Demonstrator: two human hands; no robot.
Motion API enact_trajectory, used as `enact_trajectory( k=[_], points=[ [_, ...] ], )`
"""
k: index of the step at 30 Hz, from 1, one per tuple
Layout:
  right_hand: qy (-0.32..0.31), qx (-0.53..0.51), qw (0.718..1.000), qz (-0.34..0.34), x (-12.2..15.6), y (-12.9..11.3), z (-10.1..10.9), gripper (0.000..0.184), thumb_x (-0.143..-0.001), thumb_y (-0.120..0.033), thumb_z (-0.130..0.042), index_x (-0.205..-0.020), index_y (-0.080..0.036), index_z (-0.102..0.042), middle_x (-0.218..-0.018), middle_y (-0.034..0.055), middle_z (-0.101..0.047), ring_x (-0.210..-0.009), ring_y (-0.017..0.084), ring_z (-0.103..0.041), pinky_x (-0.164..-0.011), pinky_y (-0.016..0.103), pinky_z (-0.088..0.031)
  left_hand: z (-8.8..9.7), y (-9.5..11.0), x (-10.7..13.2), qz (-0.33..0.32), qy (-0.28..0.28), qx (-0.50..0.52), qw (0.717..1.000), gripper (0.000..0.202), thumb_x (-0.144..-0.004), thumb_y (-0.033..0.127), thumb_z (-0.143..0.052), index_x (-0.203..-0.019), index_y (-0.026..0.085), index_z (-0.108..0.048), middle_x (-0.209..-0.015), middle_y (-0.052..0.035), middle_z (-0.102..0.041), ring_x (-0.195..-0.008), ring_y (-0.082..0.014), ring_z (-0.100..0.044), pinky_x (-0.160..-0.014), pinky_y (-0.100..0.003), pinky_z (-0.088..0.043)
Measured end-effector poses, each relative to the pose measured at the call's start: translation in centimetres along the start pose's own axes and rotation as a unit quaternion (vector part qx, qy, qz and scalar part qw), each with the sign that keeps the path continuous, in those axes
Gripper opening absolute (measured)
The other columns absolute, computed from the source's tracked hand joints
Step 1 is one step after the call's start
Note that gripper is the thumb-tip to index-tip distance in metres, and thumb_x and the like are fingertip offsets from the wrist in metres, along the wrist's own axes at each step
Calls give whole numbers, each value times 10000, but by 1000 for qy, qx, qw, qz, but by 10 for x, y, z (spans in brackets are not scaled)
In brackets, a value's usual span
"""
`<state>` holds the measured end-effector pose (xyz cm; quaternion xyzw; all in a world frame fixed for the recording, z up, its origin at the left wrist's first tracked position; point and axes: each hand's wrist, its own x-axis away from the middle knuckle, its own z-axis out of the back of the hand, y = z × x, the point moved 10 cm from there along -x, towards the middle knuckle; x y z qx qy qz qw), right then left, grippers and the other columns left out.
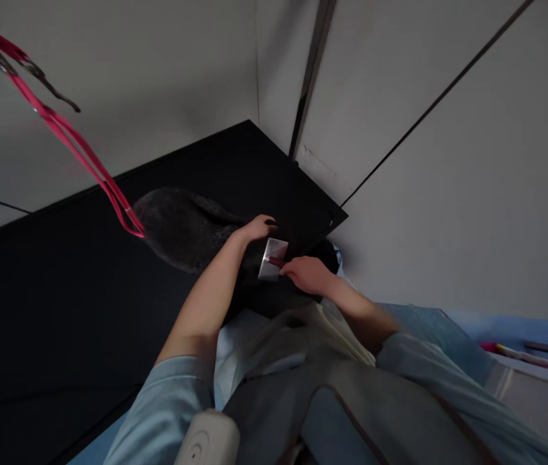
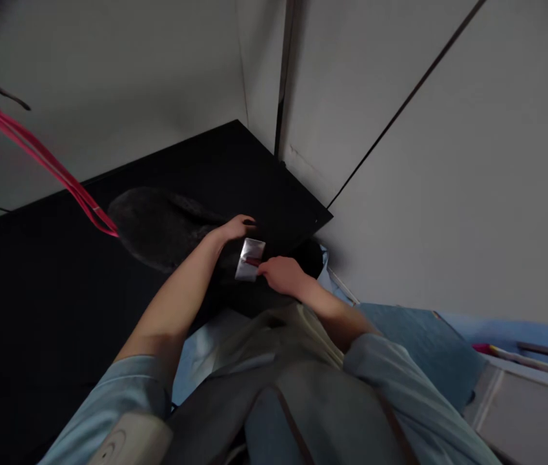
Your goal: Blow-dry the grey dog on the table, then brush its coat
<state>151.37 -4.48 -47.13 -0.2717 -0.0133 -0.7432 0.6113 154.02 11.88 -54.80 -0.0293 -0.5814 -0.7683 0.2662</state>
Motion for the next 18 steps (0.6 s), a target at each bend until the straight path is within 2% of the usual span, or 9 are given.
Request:
enact_trajectory(
  k=[3, 6, 8, 10, 12, 13, 16, 17, 18],
  points=[
    [-35, 2, 999, -41, 7, 17, -18, 323, -839, -177, -451, -1008, -278, -707, -1024, 28, -713, -938, 202, -652, -757, 271, -456, 4, -5, 7, 38, 25, 12, 999, 205, -670, 233, -605, -836, 125, -655, -615, 17, -570, -502, -85, -456, -479, -200, -332],
    [-43, -39, 998, -35, 19, 25, -18, 284, -826, -201, -478, -947, -268, -727, -909, 31, -733, -823, 193, -670, -708, 267, -460, 0, -2, 8, 36, 16, 24, 999, 165, -662, 199, -603, -803, 128, -653, -618, 8, -580, -512, -89, -473, -487, -200, -350],
    [-5, -93, 996, -2, 19, 16, -12, 274, -841, -235, -481, -966, -271, -722, -914, 24, -734, -818, 182, -670, -730, 266, -465, -2, 1, 5, 27, 15, 18, 999, 125, -653, 172, -591, -756, 126, -645, -582, 18, -556, -499, -85, -456, -483, -200, -345],
    [70, -149, 986, 20, 13, 4, -7, 291, -860, -248, -467, -1031, -265, -701, -1005, 18, -721, -904, 177, -660, -806, 271, -463, -1, 3, 5, 17, 24, 6, 1000, 124, -646, 171, -590, -749, 125, -641, -559, 32, -533, -483, -78, -432, -475, -199, -334],
    [99, -185, 978, 21, 9, -6, -20, 298, -856, -225, -464, -1037, -243, -699, -1036, 18, -714, -943, 174, -653, -845, 277, -458, 0, 4, 7, 6, 34, 3, 999, 136, -648, 184, -585, -758, 124, -638, -561, 39, -527, -481, -75, -429, -474, -197, -331],
    [75, -197, 977, 23, 9, -13, -35, 288, -839, -204, -477, -1005, -232, -711, -1003, 17, -723, -918, 170, -659, -831, 271, -462, 0, 4, 8, 1, 38, 6, 999, 138, -651, 186, -577, -759, 124, -635, -567, 39, -529, -485, -75, -434, -477, -196, -335],
    [-61, -222, 970, 76, 19, -37, -81, 248, -768, -164, -542, -901, -233, -739, -853, -4, -742, -778, 151, -672, -731, 234, -472, -1, 2, 11, -7, 36, 23, 999, 139, -658, 162, -534, -753, 121, -627, -582, 33, -533, -501, -79, -457, -484, -194, -344],
    [-77, -234, 964, 95, 23, -42, -84, 246, -763, -165, -546, -899, -235, -739, -836, -9, -742, -758, 144, -670, -713, 225, -470, -2, 3, 11, -11, 31, 26, 999, 144, -656, 151, -522, -750, 120, -626, -590, 31, -536, -507, -79, -462, -485, -193, -345],
    [-66, -248, 961, 103, 24, -43, -81, 249, -774, -176, -540, -918, -235, -734, -849, -10, -742, -767, 140, -669, -715, 219, -468, -3, 3, 11, -16, 26, 25, 999, 147, -650, 140, -514, -744, 118, -624, -595, 30, -536, -513, -79, -464, -487, -192, -345]
  ],
)
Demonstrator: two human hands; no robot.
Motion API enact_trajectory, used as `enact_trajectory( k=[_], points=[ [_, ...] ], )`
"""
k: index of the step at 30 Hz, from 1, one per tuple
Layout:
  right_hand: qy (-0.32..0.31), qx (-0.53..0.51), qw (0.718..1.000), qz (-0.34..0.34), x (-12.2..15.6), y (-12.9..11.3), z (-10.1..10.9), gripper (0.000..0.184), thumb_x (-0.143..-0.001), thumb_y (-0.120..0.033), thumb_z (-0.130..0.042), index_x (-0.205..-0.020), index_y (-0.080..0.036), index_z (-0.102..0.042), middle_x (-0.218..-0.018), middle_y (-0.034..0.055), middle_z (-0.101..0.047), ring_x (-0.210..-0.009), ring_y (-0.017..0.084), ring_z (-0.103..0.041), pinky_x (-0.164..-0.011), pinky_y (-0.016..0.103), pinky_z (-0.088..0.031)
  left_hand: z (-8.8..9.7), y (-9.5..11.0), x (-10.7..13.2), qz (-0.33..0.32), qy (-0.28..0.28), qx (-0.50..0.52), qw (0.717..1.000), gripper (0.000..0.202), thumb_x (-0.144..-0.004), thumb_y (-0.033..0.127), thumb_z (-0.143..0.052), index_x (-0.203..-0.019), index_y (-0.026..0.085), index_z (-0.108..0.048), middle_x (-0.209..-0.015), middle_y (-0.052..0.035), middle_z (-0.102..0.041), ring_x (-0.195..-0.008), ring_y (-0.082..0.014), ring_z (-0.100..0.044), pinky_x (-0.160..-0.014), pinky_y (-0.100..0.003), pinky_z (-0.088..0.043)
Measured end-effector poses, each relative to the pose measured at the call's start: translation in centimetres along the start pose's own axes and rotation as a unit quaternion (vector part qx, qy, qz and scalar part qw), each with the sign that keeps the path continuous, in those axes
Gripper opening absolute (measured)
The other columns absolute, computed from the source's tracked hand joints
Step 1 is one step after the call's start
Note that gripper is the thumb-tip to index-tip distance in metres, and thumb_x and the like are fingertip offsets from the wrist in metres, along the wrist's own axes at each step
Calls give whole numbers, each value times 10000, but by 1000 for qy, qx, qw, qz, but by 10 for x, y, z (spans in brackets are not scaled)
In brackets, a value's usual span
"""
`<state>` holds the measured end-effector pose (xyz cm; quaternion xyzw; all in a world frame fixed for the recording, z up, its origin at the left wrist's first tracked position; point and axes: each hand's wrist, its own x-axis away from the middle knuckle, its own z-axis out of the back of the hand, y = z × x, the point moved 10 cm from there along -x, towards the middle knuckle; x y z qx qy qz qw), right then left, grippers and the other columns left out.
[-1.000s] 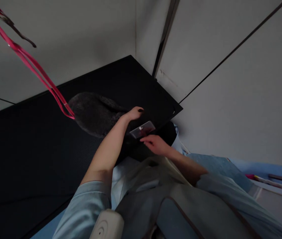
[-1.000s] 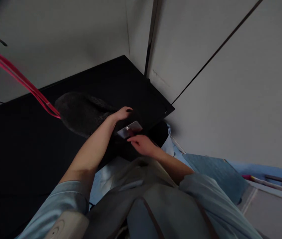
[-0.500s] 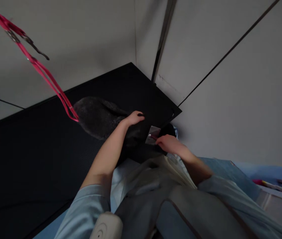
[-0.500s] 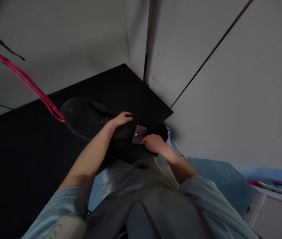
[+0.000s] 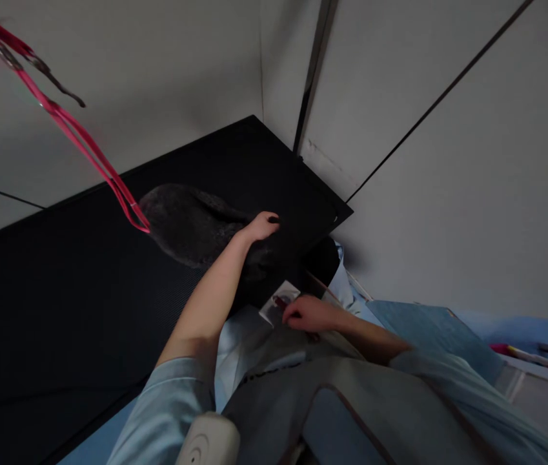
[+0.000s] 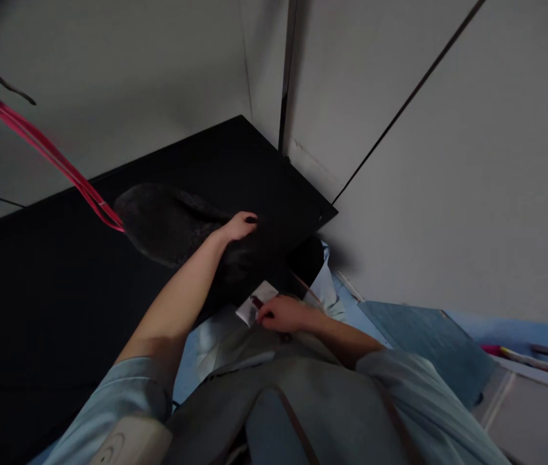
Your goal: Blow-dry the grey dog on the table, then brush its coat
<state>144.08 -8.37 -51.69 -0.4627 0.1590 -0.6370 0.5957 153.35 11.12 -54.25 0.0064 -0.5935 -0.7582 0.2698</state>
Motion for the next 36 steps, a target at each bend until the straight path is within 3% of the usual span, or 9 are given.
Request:
enact_trajectory(
  k=[4, 9, 14, 19, 23, 28, 30, 33, 36],
  points=[
    [166, 25, 985, -29, -4, 5, 45, 287, -839, -212, -470, -999, -211, -709, -986, 25, -724, -892, 152, -656, -810, 244, -457, -1, 3, 1, -16, 3, -16, 1000, 142, -633, 148, -526, -731, 113, -623, -602, 32, -533, -528, -77, -455, -496, -188, -339],
    [50, 32, 998, -37, -10, 8, 19, 239, -766, -172, -539, -886, -242, -735, -834, -8, -738, -752, 137, -663, -719, 224, -460, -5, 2, 7, -9, -13, -13, 1000, 162, -650, 203, -549, -757, 115, -636, -630, 14, -569, -552, -95, -486, -525, -204, -370],
    [171, 62, 983, -19, -4, 2, 40, 270, -835, -195, -484, -977, -222, -712, -953, 31, -725, -884, 154, -645, -824, 264, -450, -7, 10, 13, -40, -23, -31, 998, 177, -635, 223, -578, -763, 121, -646, -671, 18, -586, -619, -107, -512, -587, -214, -392],
    [36, 98, 994, 16, -9, -11, -2, 232, -797, -194, -532, -915, -243, -726, -876, 18, -735, -797, 176, -658, -746, 279, -466, -6, 9, 19, -19, -21, -19, 999, 178, -661, 267, -600, -760, 125, -643, -680, 10, -590, -608, -104, -510, -569, -211, -390],
    [152, 129, 980, -3, -5, -13, 24, 287, -863, -228, -453, -1003, -205, -702, -941, 73, -718, -884, 200, -639, -804, 312, -453, -5, 9, 25, -2, -21, -28, 999, 208, -649, 257, -631, -812, 131, -659, -695, 5, -606, -601, -104, -514, -550, -204, -384],
    [16, 85, 996, 16, -5, -14, -6, 227, -795, -185, -533, -900, -231, -729, -862, 19, -736, -787, 170, -661, -722, 262, -465, -7, 15, 33, -7, -39, -25, 999, 158, -676, 243, -610, -779, 132, -655, -715, 3, -615, -641, -110, -535, -586, -204, -408],
    [38, 71, 996, 29, -5, -18, -2, 256, -827, -200, -504, -973, -243, -710, -932, 2, -731, -849, 152, -655, -774, 249, -464, -5, 18, 37, -6, -33, -29, 999, 160, -672, 219, -605, -796, 131, -655, -709, 10, -611, -633, -104, -525, -581, -200, -401],
    [139, 87, 986, -3, -2, -17, 19, 298, -874, -204, -440, -1041, -198, -687, -1013, 60, -710, -949, 180, -632, -864, 297, -446, -1, 21, 45, 4, -22, -39, 999, 199, -655, 233, -628, -826, 135, -656, -700, 23, -598, -609, -97, -503, -569, -201, -390],
    [75, 81, 994, 8, 1, -26, 2, 250, -835, -194, -503, -959, -204, -719, -936, 50, -729, -864, 188, -655, -789, 279, -466, 2, 24, 56, 2, -14, -43, 999, 178, -645, 245, -645, -783, 133, -652, -709, 16, -596, -624, -100, -508, -597, -206, -402]
  ],
)
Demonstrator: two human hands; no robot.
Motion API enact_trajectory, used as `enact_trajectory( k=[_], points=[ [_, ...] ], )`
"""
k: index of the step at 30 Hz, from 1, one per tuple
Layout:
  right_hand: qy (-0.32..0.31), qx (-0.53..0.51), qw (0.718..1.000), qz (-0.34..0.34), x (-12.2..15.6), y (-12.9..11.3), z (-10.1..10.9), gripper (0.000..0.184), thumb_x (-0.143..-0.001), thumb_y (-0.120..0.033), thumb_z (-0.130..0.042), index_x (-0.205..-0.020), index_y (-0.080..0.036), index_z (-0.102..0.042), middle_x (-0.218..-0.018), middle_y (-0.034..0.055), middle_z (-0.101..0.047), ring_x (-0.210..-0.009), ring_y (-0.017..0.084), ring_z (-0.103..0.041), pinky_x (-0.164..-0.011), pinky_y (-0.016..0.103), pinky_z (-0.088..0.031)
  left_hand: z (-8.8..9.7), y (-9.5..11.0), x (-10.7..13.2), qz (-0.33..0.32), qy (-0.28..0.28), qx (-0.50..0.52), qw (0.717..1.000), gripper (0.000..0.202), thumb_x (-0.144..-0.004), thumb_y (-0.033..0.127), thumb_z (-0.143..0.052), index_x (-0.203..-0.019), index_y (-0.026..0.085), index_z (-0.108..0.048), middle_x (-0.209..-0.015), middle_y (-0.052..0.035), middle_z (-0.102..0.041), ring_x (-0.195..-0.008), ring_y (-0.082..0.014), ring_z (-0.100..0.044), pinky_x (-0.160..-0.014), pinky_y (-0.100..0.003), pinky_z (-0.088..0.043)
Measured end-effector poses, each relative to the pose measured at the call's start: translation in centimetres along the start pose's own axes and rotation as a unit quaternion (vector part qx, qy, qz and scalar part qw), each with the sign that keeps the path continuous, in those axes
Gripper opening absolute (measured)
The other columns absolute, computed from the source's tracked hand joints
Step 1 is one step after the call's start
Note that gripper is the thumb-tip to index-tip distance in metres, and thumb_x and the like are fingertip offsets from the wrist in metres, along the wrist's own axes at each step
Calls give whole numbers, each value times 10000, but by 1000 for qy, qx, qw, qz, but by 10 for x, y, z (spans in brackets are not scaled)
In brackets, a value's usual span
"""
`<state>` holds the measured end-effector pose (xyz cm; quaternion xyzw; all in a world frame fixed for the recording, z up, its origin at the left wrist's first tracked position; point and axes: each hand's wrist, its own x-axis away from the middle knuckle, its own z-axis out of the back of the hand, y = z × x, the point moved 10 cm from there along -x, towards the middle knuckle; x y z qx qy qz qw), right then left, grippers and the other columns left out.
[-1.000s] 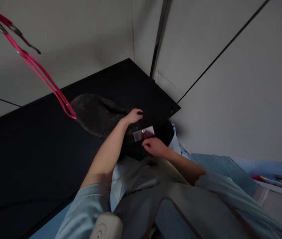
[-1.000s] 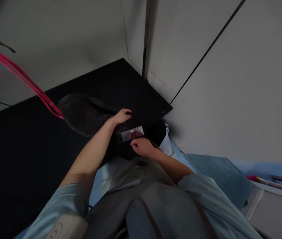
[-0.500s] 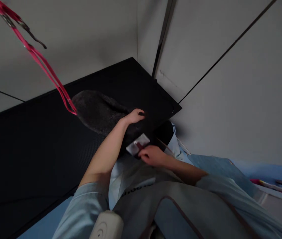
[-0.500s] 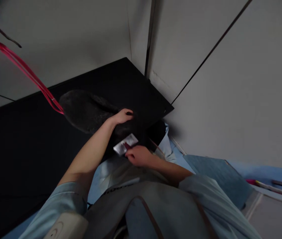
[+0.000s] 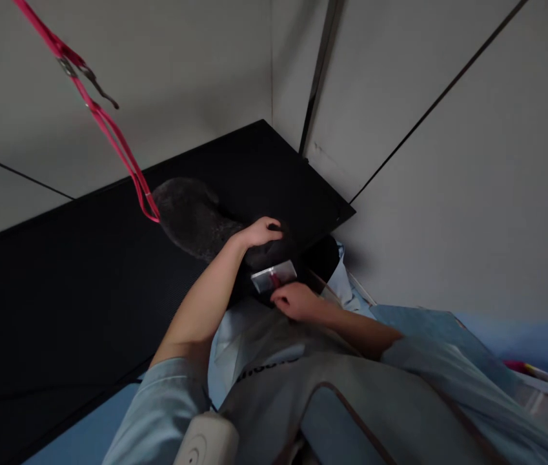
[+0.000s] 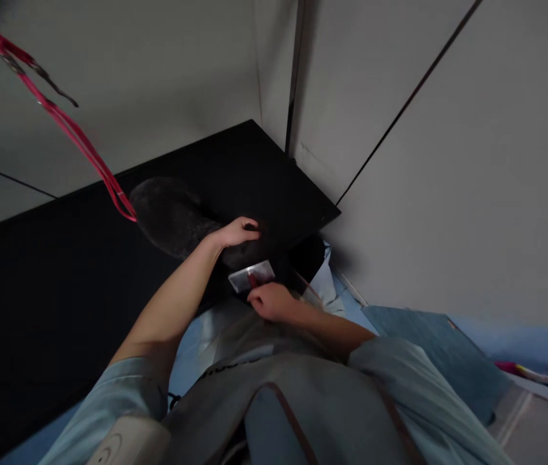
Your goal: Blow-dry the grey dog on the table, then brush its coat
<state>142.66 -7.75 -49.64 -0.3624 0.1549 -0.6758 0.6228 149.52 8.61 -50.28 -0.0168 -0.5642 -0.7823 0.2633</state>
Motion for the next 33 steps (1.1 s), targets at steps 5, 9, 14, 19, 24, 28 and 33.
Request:
enact_trajectory(
  k=[5, 9, 14, 19, 24, 28, 33],
  points=[
    [53, -22, 997, 45, 9, -21, 11, 258, -845, -211, -496, -985, -235, -711, -947, 15, -731, -884, 160, -653, -811, 239, -459, 12, 0, 18, -15, 26, 2, 1000, 200, -647, 230, -632, -822, 137, -656, -713, 17, -595, -597, -92, -496, -563, -202, -387],
    [3, -3, 999, 32, 12, -24, -2, 241, -813, -198, -517, -925, -227, -728, -877, 25, -736, -819, 174, -662, -744, 260, -470, 14, 2, 36, -17, 3, -8, 1000, 189, -655, 299, -640, -759, 141, -641, -621, 29, -549, -528, -86, -454, -500, -203, -349],
    [21, -39, 992, 116, 16, -51, -8, 256, -832, -208, -515, -996, -225, -711, -939, 36, -731, -876, 163, -657, -810, 253, -456, 27, -3, 63, 15, 25, -14, 999, 209, -634, 318, -664, -761, 156, -627, -578, 34, -528, -485, -89, -435, -474, -214, -330],
    [-49, -67, 989, 120, 9, -56, -27, 202, -803, -192, -550, -899, -207, -728, -795, 15, -732, -693, 134, -651, -665, 211, -444, 34, 8, 75, -27, 38, -19, 999, 273, -663, 380, -625, -549, 167, -498, -488, 60, -369, -464, -70, -339, -464, -214, -252],
    [33, -67, 994, 77, 5, -41, 1, 273, -853, -205, -466, -986, -183, -703, -866, 32, -729, -689, 119, -637, -636, 203, -421, 40, 4, 69, -30, 88, -31, 995, 333, -681, 421, -590, -515, 169, -449, -476, 66, -321, -468, -65, -276, -473, -223, -217],
    [-96, -33, 990, 100, 15, -45, -28, 208, -803, -219, -533, -877, -224, -727, -845, 6, -735, -760, 146, -662, -667, 212, -429, 45, -6, 69, -26, 127, -18, 991, 352, -689, 444, -581, -521, 170, -437, -489, 57, -352, -482, -70, -301, -484, -225, -233],
    [-1, 12, 993, 119, 4, -56, -15, 282, -848, -209, -472, -1013, -232, -701, -977, 42, -723, -885, 156, -646, -795, 242, -428, 44, -16, 74, -17, 142, -1, 990, 348, -692, 439, -587, -532, 176, -425, -480, 56, -346, -470, -70, -285, -470, -229, -214]
  ],
)
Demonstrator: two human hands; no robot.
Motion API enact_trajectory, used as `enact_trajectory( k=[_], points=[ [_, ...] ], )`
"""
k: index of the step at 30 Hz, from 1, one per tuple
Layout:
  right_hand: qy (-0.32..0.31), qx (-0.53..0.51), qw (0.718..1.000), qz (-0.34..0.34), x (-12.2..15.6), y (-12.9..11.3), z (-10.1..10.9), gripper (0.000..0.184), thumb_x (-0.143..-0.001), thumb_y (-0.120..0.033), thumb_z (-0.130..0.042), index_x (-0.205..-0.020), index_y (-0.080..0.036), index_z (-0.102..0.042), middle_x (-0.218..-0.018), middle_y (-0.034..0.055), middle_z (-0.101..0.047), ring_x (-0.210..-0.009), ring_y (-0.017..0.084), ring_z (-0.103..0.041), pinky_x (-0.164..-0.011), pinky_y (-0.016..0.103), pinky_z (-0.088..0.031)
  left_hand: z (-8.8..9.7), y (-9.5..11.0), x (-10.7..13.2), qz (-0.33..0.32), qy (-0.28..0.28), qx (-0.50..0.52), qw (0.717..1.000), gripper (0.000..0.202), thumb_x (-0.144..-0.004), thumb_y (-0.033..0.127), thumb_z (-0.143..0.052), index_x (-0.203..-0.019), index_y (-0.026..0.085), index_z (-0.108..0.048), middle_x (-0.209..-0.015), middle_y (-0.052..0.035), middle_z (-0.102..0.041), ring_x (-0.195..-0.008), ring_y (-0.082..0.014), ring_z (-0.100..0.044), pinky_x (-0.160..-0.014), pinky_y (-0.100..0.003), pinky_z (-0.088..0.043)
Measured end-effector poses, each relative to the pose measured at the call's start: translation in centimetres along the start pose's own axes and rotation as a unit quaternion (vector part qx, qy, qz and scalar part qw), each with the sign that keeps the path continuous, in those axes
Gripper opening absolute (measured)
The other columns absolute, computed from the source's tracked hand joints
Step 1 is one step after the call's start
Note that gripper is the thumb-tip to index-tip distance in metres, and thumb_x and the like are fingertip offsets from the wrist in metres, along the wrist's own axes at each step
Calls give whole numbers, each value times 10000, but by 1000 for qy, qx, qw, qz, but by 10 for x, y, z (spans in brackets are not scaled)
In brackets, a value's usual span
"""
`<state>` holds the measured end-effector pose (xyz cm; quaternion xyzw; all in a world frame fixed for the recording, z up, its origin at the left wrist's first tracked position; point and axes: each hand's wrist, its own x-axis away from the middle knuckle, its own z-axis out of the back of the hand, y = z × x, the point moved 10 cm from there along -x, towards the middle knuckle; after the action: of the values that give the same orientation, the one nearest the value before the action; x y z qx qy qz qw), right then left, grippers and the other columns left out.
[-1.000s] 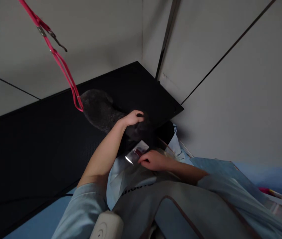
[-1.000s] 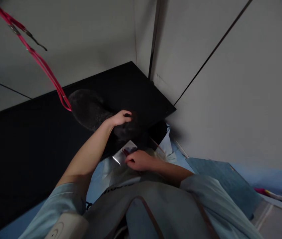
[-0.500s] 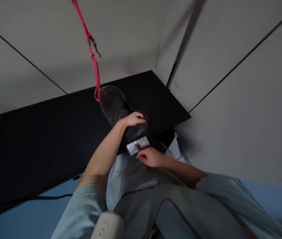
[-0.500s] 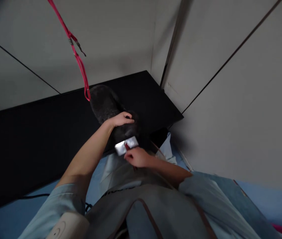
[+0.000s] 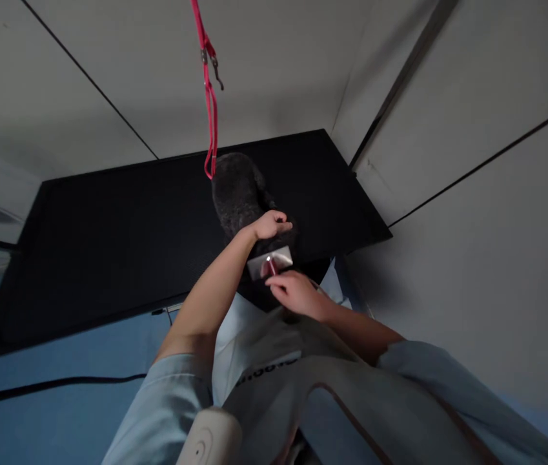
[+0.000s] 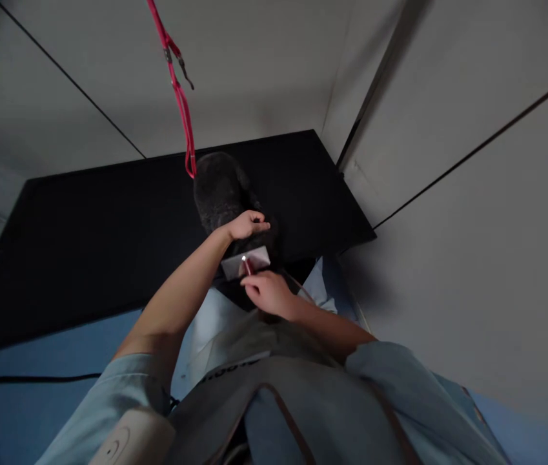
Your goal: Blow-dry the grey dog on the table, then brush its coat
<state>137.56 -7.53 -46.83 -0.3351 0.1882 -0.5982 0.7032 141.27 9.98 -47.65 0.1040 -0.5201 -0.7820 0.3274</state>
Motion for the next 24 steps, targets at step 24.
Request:
enact_trajectory(
  k=[24],
  points=[
    [-155, 153, 975, 53, -5, -12, -35, 250, -848, -236, -464, -840, -228, -714, -796, 43, -716, -756, 163, -631, -697, 247, -399, 62, -39, 70, 32, 251, 186, 949, 403, -707, 430, -615, -526, 181, -354, -486, 69, -299, -453, -52, -253, -450, -202, -188]
  ],
)
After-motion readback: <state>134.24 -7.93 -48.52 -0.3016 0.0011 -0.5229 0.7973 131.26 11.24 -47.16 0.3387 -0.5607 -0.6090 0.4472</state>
